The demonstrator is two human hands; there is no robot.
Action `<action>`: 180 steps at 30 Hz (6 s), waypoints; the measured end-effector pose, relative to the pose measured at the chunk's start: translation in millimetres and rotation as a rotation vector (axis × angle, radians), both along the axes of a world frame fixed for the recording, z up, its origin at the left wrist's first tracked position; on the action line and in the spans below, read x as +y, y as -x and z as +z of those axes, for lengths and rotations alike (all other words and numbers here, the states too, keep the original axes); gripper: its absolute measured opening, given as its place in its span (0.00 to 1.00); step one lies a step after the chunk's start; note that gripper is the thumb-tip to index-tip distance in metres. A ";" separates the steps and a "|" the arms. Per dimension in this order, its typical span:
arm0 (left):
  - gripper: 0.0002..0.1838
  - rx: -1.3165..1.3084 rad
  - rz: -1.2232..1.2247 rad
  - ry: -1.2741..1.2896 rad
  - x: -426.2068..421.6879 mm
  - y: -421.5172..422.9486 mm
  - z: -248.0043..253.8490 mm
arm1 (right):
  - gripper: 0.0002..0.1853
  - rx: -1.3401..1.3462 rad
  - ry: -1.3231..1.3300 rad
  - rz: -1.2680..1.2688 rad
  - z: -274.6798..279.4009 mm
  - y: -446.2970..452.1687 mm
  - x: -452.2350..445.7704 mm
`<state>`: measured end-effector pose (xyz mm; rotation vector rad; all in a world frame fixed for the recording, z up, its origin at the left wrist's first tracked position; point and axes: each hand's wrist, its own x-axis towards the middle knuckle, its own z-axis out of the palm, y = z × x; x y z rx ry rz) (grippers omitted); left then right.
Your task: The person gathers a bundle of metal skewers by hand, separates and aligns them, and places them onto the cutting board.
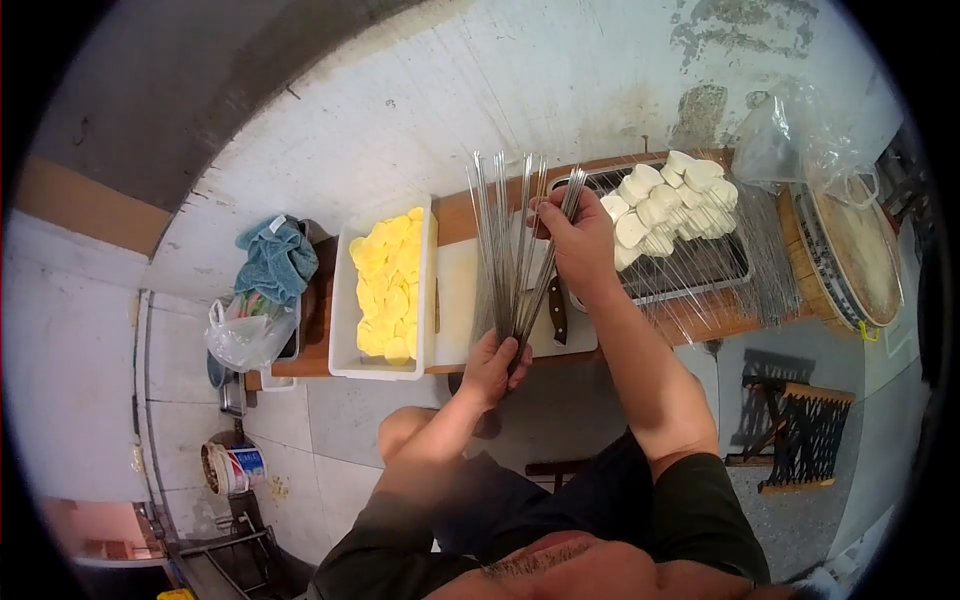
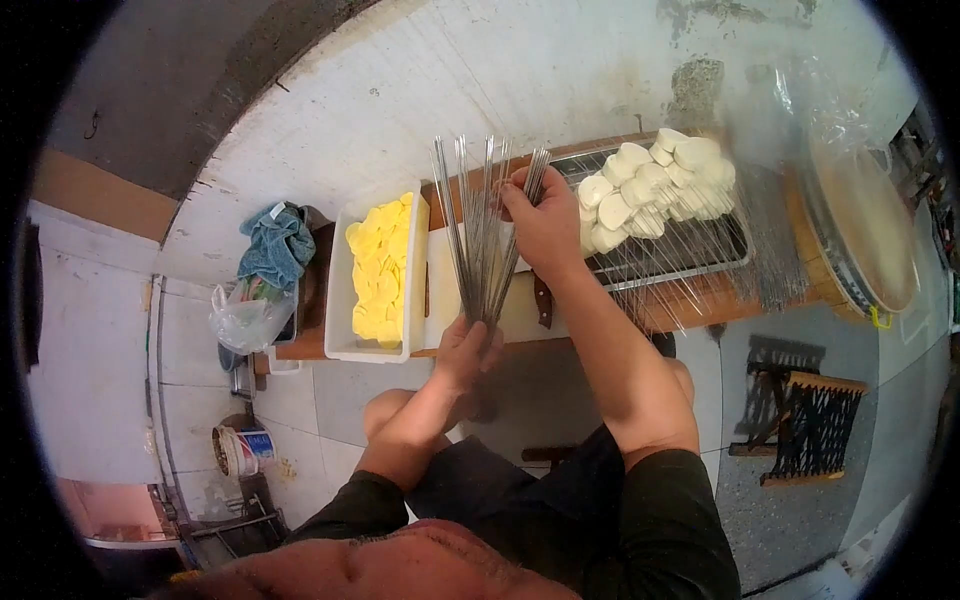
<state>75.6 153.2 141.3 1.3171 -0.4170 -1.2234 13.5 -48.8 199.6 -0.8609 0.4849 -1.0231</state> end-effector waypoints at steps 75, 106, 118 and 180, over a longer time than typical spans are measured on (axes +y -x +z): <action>0.11 0.016 -0.040 0.030 0.2 -4.2 -2.1 | 0.11 0.051 0.043 -0.082 -5.4 -2.3 -0.1; 0.09 -0.024 0.035 -0.010 -2.6 0.0 -0.8 | 0.06 0.008 0.030 -0.098 -5.3 -3.6 -1.8; 0.09 -0.038 0.018 0.012 -2.3 -1.7 3.1 | 0.09 0.079 0.088 -0.115 -5.4 -3.3 -0.8; 0.12 -0.025 -0.073 -0.058 -0.3 -0.1 0.3 | 0.06 0.081 0.030 -0.063 1.4 -3.0 2.8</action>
